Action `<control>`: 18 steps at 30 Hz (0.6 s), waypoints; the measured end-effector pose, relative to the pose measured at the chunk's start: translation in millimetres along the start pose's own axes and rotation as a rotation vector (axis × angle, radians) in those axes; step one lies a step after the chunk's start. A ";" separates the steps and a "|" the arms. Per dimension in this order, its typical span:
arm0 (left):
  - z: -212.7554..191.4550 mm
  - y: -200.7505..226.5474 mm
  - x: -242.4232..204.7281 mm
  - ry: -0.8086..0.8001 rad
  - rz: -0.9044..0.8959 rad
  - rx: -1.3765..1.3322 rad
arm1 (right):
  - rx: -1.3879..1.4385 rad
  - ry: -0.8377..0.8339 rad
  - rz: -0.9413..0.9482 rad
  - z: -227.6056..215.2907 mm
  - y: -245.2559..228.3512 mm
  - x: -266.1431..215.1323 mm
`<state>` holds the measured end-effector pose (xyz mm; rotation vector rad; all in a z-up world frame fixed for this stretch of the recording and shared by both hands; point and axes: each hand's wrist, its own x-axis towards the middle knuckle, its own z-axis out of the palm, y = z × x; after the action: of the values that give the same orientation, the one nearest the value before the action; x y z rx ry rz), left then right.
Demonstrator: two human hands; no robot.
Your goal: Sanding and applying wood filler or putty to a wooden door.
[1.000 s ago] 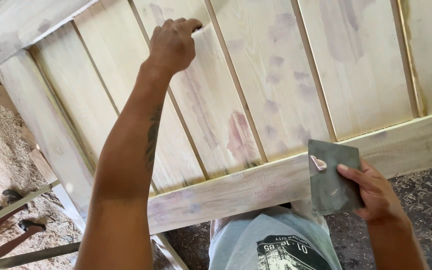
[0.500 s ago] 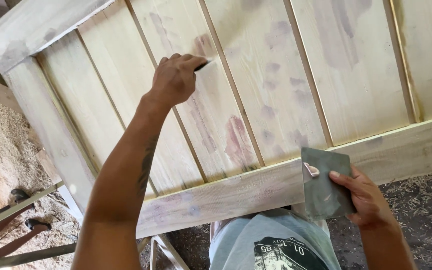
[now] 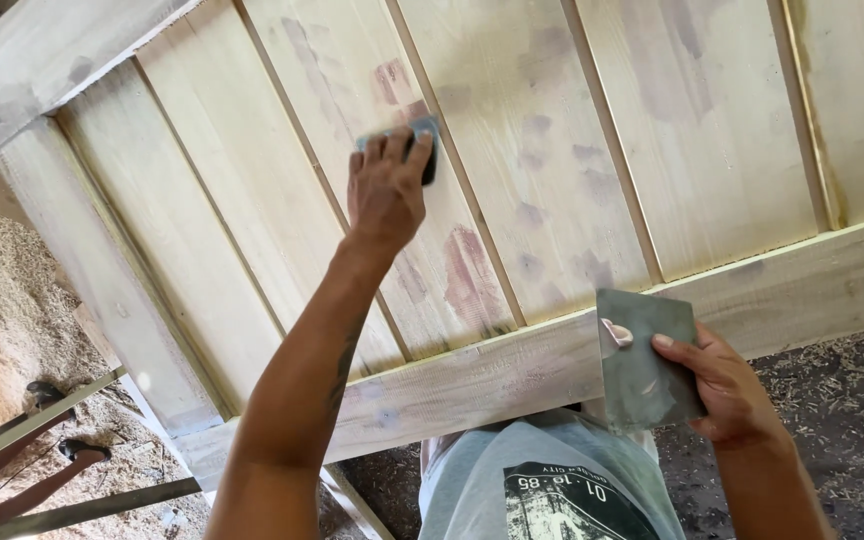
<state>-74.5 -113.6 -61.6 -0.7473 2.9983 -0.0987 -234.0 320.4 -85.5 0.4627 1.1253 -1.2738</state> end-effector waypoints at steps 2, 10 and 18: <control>-37.7 6.6 2.3 -0.077 -0.004 -0.077 | 0.010 -0.027 -0.013 3.1 -1.6 -0.8; -105.9 61.8 -47.3 -0.080 -0.060 -0.564 | -0.011 -0.045 -0.001 39.1 -20.5 -2.0; -142.8 161.2 -114.3 0.261 0.259 -0.629 | 0.205 -0.400 -0.077 108.9 -52.8 -4.3</control>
<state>-58.1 89.3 72.5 -0.3776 3.3581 0.8509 -237.8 219.0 -19.3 0.2985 0.6851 -1.4789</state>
